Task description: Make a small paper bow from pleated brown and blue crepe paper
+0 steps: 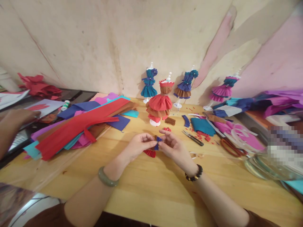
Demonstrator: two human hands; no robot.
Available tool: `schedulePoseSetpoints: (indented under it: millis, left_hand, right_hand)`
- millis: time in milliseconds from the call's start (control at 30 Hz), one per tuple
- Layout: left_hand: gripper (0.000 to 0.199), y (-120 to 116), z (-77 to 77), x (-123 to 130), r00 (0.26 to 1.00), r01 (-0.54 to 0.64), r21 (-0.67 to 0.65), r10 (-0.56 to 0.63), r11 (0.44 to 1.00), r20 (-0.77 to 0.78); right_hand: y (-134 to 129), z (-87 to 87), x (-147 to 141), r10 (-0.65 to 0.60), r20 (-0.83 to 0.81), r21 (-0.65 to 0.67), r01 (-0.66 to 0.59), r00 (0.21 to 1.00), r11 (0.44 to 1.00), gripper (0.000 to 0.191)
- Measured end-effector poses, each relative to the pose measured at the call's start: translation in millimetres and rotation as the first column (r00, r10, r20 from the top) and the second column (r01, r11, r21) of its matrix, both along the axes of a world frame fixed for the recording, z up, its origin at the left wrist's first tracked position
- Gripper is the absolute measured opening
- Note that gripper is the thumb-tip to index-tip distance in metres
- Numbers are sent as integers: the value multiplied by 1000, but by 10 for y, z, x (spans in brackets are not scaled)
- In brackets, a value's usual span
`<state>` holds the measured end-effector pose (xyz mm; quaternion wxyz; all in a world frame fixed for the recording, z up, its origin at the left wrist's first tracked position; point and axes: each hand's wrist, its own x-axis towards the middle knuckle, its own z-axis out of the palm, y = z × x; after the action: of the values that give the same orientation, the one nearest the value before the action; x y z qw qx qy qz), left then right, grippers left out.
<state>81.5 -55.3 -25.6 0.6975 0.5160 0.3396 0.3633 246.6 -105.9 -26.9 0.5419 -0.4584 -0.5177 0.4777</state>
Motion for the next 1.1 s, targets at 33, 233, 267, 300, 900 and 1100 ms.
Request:
schedulePoseSetpoints:
  millis: [33,233,267,300,900,1100]
  left_hand:
    - [34,-5,18,6,1000,-14,-3,14,1000,10]
    - [37,-7,39,9,1000,9,-25,-9,1000,18]
    - [37,-4,31,7,1000,13,-26,-12,1000,14]
    - [36,-1,23,7,1000,12,-25,-12,1000,9]
    - [34,44,3,-33,998,-34,-79,39,996,52]
    - [38,57,7,-40,997,-43,-109,50,993,63]
  right_hand:
    - [3,-2,0,-2,7,3,2,1000,1000,43]
    - [22,-15,10,-13,9,5,13,1000,1000,44]
    - [22,-14,12,-10,12,2,10,1000,1000,45]
    - [22,-12,14,-8,16,-1,8,1000,1000,46]
    - [27,25,47,-18,-149,-45,12,989,999,46]
    - [42,22,43,-35,-194,-59,23,980,998,48]
